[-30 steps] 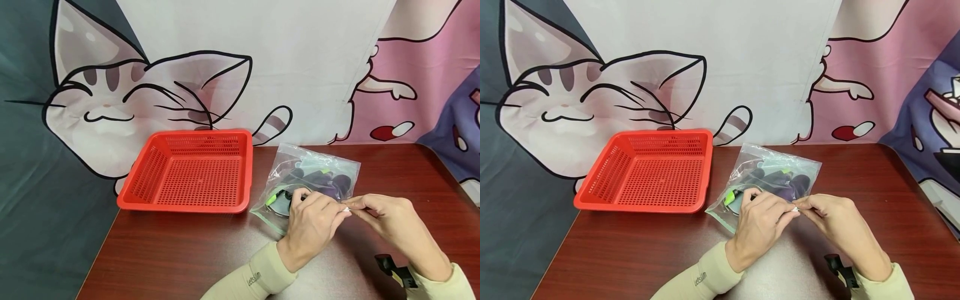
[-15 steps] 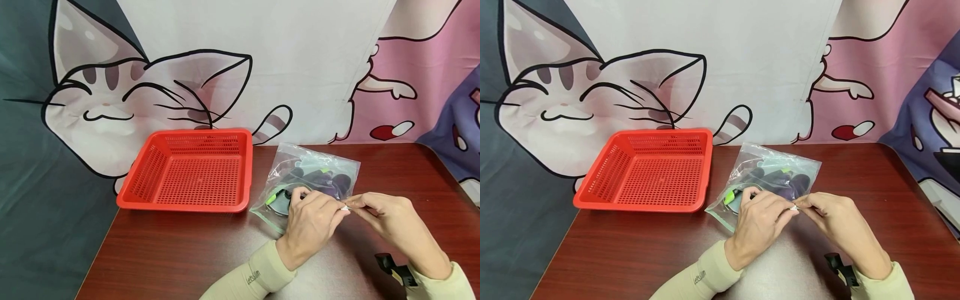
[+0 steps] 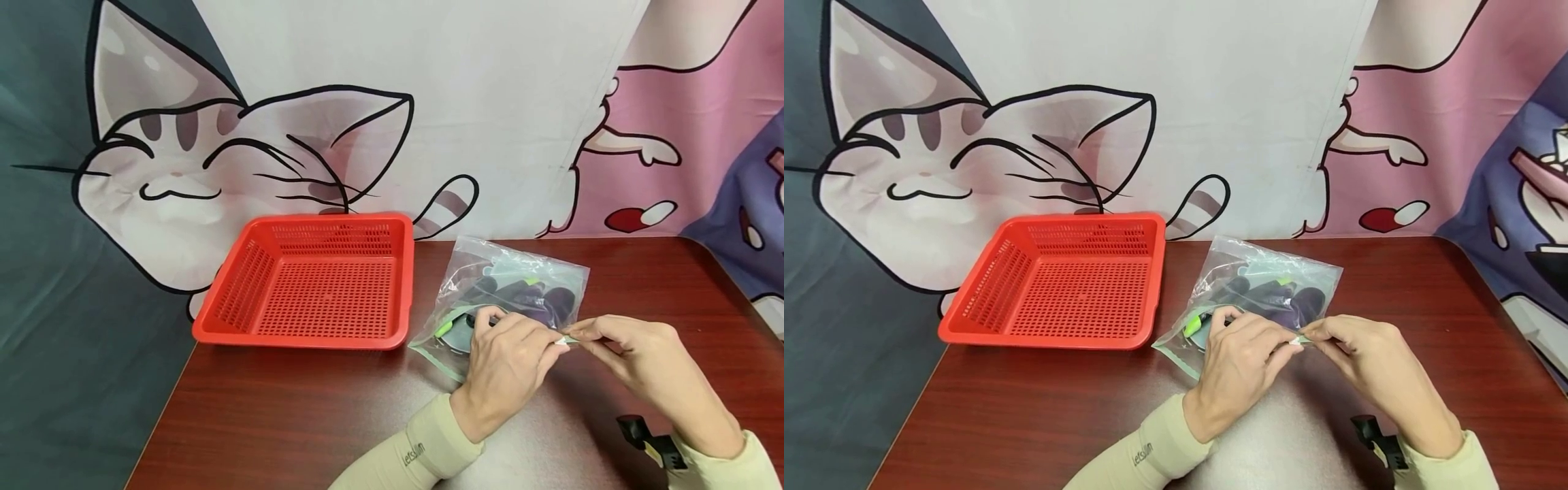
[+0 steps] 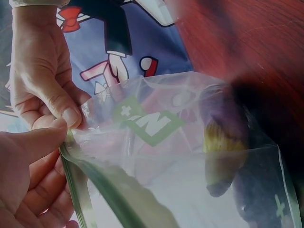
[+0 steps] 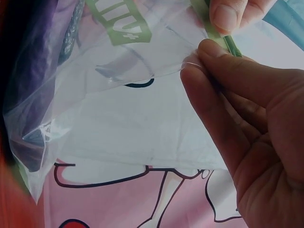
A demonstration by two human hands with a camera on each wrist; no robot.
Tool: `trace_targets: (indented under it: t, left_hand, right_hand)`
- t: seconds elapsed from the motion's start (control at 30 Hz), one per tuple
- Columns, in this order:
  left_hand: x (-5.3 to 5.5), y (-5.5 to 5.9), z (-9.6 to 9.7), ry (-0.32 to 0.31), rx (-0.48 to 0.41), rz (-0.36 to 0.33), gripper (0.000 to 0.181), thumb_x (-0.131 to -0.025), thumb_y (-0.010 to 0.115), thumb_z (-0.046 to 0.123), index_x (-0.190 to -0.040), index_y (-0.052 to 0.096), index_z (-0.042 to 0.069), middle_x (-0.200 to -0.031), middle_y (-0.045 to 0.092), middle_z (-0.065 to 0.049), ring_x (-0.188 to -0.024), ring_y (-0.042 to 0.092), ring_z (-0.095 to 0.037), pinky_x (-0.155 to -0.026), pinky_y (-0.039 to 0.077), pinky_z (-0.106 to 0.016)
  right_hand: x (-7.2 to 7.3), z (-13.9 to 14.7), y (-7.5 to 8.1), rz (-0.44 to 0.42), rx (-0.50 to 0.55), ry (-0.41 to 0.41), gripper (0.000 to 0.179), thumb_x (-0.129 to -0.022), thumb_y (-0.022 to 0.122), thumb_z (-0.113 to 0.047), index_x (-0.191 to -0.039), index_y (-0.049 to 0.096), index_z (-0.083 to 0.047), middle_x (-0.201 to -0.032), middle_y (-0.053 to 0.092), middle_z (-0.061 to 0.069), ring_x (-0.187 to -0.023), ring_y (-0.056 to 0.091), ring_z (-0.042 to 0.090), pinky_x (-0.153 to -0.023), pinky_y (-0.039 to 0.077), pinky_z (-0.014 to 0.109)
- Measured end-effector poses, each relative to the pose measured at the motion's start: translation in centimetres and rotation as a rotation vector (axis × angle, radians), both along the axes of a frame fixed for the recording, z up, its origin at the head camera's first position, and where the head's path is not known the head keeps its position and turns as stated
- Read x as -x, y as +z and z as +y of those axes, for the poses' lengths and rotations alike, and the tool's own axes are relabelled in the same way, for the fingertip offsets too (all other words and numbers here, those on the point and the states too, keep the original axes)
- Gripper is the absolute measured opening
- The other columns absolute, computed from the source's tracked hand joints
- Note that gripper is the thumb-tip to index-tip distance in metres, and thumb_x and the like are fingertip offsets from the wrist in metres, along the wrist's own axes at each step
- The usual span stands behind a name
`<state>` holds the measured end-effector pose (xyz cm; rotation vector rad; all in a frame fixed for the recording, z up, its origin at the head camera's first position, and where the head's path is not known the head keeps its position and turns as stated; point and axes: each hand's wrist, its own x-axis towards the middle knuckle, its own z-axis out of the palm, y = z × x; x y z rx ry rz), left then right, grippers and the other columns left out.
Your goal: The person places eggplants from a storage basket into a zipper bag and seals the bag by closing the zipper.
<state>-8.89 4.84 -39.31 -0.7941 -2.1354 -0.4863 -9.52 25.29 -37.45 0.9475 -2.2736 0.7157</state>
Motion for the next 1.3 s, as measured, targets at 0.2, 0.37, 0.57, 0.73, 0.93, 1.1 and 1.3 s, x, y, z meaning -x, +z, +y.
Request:
trace_targets:
  t: [0.2,0.37,0.57,0.73,0.93,1.1,1.3]
  left_hand:
    - [0.06,-0.01,-0.08,0.001,0.006,-0.005,0.019,-0.098,0.064,0.036,-0.090,0.079,0.027,-0.086,0.069,0.018,-0.087,0.061,0.000,-0.088,0.040,-0.033]
    - [0.06,0.01,-0.17,0.004,0.009,-0.013,0.018,-0.097,0.065,0.036,-0.091,0.079,0.028,-0.087,0.069,0.019,-0.088,0.062,0.001,-0.089,0.040,-0.033]
    - [-0.04,0.05,-0.19,0.005,0.020,-0.021,0.017,-0.097,0.066,0.036,-0.092,0.079,0.028,-0.088,0.069,0.019,-0.088,0.062,0.002,-0.089,0.039,-0.032]
    - [-0.04,0.13,-0.23,0.009,0.024,-0.028,0.016,-0.097,0.066,0.037,-0.093,0.079,0.028,-0.088,0.069,0.019,-0.089,0.061,0.002,-0.089,0.039,-0.032]
    - [-0.01,0.23,-0.27,0.015,0.022,-0.032,0.016,-0.097,0.066,0.037,-0.092,0.079,0.029,-0.088,0.070,0.020,-0.088,0.060,0.002,-0.090,0.039,-0.032]
    - [-0.01,0.17,-0.31,0.023,0.035,-0.031,0.016,-0.096,0.066,0.038,-0.092,0.079,0.030,-0.087,0.070,0.020,-0.088,0.059,0.002,-0.090,0.039,-0.033]
    - [0.00,0.14,-0.31,0.033,0.044,-0.026,0.016,-0.096,0.066,0.038,-0.091,0.079,0.030,-0.086,0.069,0.020,-0.087,0.058,0.002,-0.090,0.039,-0.034]
  right_hand:
    - [0.14,0.09,-0.11,0.029,0.004,0.007,0.047,-0.102,0.048,-0.051,-0.084,0.076,-0.019,-0.082,0.073,-0.010,-0.071,0.060,-0.010,-0.062,0.046,0.009]
    - [0.19,0.18,-0.03,0.023,0.000,0.005,0.046,-0.102,0.048,-0.052,-0.084,0.076,-0.020,-0.083,0.074,-0.010,-0.072,0.061,-0.011,-0.063,0.046,0.008]
    - [0.17,0.35,-0.02,0.020,0.007,-0.006,0.047,-0.102,0.047,-0.053,-0.084,0.076,-0.019,-0.083,0.073,-0.011,-0.070,0.060,-0.011,-0.063,0.046,0.008]
    - [0.26,0.46,-0.03,0.024,0.011,-0.013,0.048,-0.101,0.047,-0.054,-0.084,0.076,-0.019,-0.083,0.073,-0.011,-0.070,0.060,-0.010,-0.064,0.046,0.007]
    - [0.32,0.54,-0.07,0.021,0.016,-0.012,0.048,-0.102,0.047,-0.053,-0.083,0.075,-0.019,-0.084,0.073,-0.009,-0.075,0.061,-0.011,-0.069,0.046,0.006]
    - [0.36,0.65,-0.18,0.024,0.021,-0.015,0.048,-0.101,0.048,-0.053,-0.083,0.076,-0.019,-0.083,0.073,-0.009,-0.076,0.061,-0.012,-0.070,0.046,0.006]
    - [0.48,0.79,-0.23,0.023,0.024,-0.019,0.048,-0.101,0.048,-0.054,-0.083,0.076,-0.019,-0.083,0.073,-0.010,-0.076,0.060,-0.013,-0.069,0.046,0.006]
